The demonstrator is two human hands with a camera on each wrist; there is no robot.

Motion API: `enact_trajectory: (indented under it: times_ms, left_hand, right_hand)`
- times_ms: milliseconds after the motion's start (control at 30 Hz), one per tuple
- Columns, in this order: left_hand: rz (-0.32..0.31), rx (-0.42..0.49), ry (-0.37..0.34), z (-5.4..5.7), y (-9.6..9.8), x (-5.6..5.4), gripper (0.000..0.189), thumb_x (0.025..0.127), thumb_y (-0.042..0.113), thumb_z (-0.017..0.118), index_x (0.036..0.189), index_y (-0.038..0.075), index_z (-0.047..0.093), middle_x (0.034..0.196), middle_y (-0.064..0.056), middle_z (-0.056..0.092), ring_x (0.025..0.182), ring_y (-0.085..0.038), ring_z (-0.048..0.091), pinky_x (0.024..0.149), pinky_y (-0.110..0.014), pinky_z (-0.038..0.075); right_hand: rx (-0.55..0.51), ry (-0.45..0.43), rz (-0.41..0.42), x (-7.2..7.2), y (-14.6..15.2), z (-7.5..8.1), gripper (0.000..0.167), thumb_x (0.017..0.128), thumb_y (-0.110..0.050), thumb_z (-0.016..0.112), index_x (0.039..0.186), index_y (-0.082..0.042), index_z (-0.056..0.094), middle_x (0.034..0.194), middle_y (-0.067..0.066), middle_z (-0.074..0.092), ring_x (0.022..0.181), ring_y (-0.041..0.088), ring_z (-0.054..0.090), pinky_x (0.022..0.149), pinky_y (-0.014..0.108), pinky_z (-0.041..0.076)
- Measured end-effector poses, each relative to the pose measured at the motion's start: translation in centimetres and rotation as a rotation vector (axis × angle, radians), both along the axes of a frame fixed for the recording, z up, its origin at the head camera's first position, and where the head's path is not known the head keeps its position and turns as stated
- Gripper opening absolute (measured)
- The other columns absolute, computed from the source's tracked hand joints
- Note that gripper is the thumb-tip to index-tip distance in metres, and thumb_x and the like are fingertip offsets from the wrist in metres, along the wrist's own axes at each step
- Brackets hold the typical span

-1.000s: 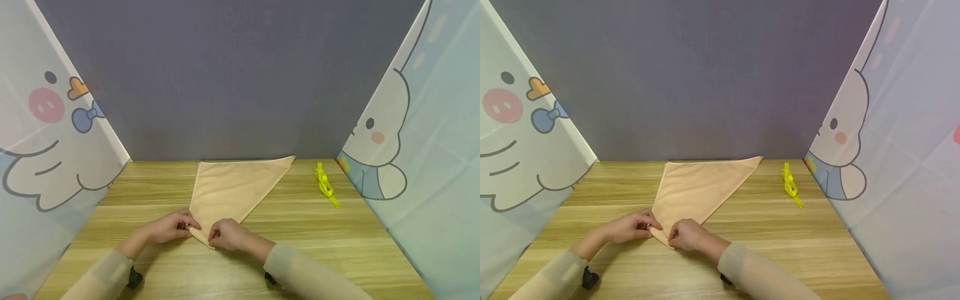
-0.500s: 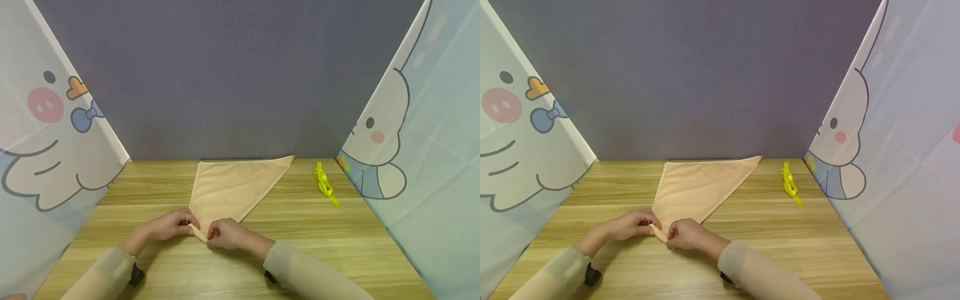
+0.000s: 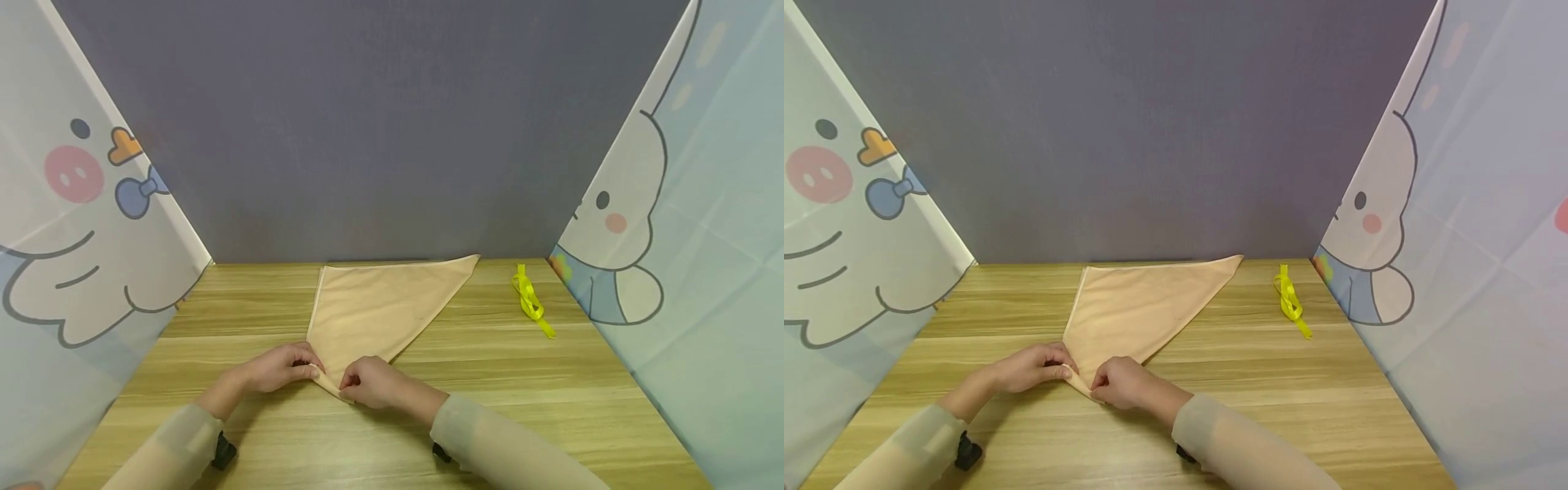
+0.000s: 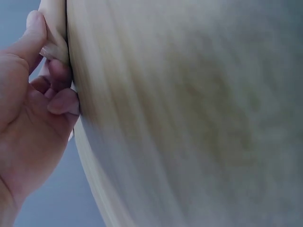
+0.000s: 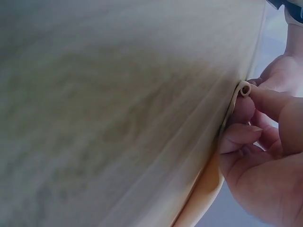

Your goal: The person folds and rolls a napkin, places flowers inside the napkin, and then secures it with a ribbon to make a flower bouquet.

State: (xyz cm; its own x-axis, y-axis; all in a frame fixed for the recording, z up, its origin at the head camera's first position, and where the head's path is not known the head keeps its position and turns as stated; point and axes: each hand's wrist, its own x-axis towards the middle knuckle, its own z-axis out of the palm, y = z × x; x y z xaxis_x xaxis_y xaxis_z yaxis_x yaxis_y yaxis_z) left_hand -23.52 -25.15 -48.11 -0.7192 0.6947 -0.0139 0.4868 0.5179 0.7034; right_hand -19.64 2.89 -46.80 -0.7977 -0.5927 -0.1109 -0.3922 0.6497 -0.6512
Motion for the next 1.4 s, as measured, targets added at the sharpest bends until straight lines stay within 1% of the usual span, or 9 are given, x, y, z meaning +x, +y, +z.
enact_trajectory:
  times_ms: [167, 300, 433, 567, 667, 800, 900, 1167, 1400]
  left_hand:
    - [0.028, -0.004, 0.025, -0.2, 0.5, -0.1, 0.018, 0.111, 0.030, 0.066, 0.108, 0.023, 0.082, 0.108, 0.007, 0.072, 0.100, 0.000, 0.060, 0.087, -0.025, 0.052]
    - [0.110, 0.007, -0.039, -0.1, 1.2, 0.1, 0.016, 0.110, 0.029, 0.069, 0.106, 0.018, 0.080, 0.102, 0.006, 0.072, 0.092, -0.002, 0.060, 0.080, -0.024, 0.052]
    - [0.181, 0.024, -0.114, 0.0, 1.7, 0.2, 0.015, 0.107, 0.026, 0.073, 0.100, 0.013, 0.075, 0.089, 0.004, 0.070, 0.078, -0.004, 0.058, 0.069, -0.022, 0.049]
    - [0.211, 0.016, -0.090, -0.1, 2.1, 0.1, 0.014, 0.103, 0.024, 0.077, 0.095, 0.014, 0.072, 0.086, 0.005, 0.067, 0.076, -0.005, 0.057, 0.067, -0.022, 0.048]
    - [0.190, 0.018, -0.009, -0.1, 2.3, 0.0, 0.012, 0.100, 0.022, 0.081, 0.097, 0.016, 0.071, 0.093, 0.002, 0.063, 0.083, -0.008, 0.056, 0.073, -0.022, 0.048]
    - [0.111, 0.016, 0.090, 0.0, 2.2, 0.1, 0.004, 0.101, 0.018, 0.082, 0.101, 0.021, 0.078, 0.100, 0.001, 0.058, 0.090, -0.008, 0.054, 0.080, -0.024, 0.051]
    - [0.052, -0.003, 0.139, 0.2, 1.8, 0.2, 0.007, 0.103, 0.018, 0.079, 0.104, 0.023, 0.084, 0.102, 0.005, 0.059, 0.091, -0.004, 0.056, 0.081, -0.023, 0.054]
    - [-0.036, -0.019, 0.134, 0.4, 0.4, 0.0, 0.019, 0.101, 0.019, 0.082, 0.119, 0.022, 0.085, 0.112, 0.005, 0.064, 0.101, -0.008, 0.057, 0.086, -0.025, 0.053]
    - [-0.050, -0.004, 0.140, 0.2, 0.4, -0.3, 0.016, 0.103, 0.027, 0.079, 0.117, 0.023, 0.085, 0.111, 0.005, 0.064, 0.101, -0.007, 0.057, 0.086, -0.025, 0.053]
  right_hand:
    - [0.013, -0.008, 0.008, 0.0, 0.2, 0.2, 0.013, 0.103, -0.021, 0.079, 0.092, -0.018, 0.082, 0.076, -0.015, 0.069, 0.065, -0.002, 0.053, 0.062, 0.017, 0.048]
    - [0.013, -0.031, 0.012, -0.2, 0.3, 0.3, 0.009, 0.104, -0.019, 0.078, 0.095, -0.018, 0.077, 0.077, -0.014, 0.067, 0.065, -0.001, 0.055, 0.063, 0.017, 0.049]
    - [-0.039, -0.094, 0.003, -0.3, 0.5, 0.4, 0.015, 0.103, -0.016, 0.079, 0.092, -0.020, 0.070, 0.073, -0.012, 0.063, 0.059, 0.002, 0.057, 0.059, 0.019, 0.049]
    - [-0.065, -0.119, -0.001, -0.5, 0.5, 0.3, 0.017, 0.102, -0.015, 0.080, 0.087, -0.021, 0.074, 0.069, -0.012, 0.063, 0.055, 0.003, 0.057, 0.058, 0.018, 0.048]
    - [-0.058, -0.122, -0.008, -0.5, 0.4, 0.2, 0.017, 0.102, -0.016, 0.080, 0.086, -0.021, 0.077, 0.069, -0.013, 0.064, 0.055, 0.002, 0.057, 0.057, 0.018, 0.047]
    - [-0.058, -0.136, -0.021, -0.3, 0.3, 0.0, 0.016, 0.101, -0.016, 0.081, 0.086, -0.020, 0.078, 0.070, -0.012, 0.065, 0.056, 0.002, 0.056, 0.056, 0.018, 0.046]
    - [-0.062, -0.135, -0.028, -0.3, 0.3, -0.1, 0.016, 0.100, -0.015, 0.082, 0.085, -0.019, 0.078, 0.069, -0.012, 0.065, 0.056, 0.003, 0.055, 0.055, 0.018, 0.045]
    - [-0.029, -0.062, -0.019, -0.3, -0.1, 0.1, 0.017, 0.097, -0.018, 0.084, 0.081, -0.020, 0.078, 0.064, -0.016, 0.062, 0.056, -0.001, 0.053, 0.057, 0.016, 0.044]
    - [0.047, 0.018, -0.006, 0.0, -0.6, 0.3, 0.023, 0.090, -0.030, 0.093, 0.084, -0.023, 0.072, 0.068, -0.017, 0.061, 0.063, -0.002, 0.053, 0.063, 0.016, 0.046]
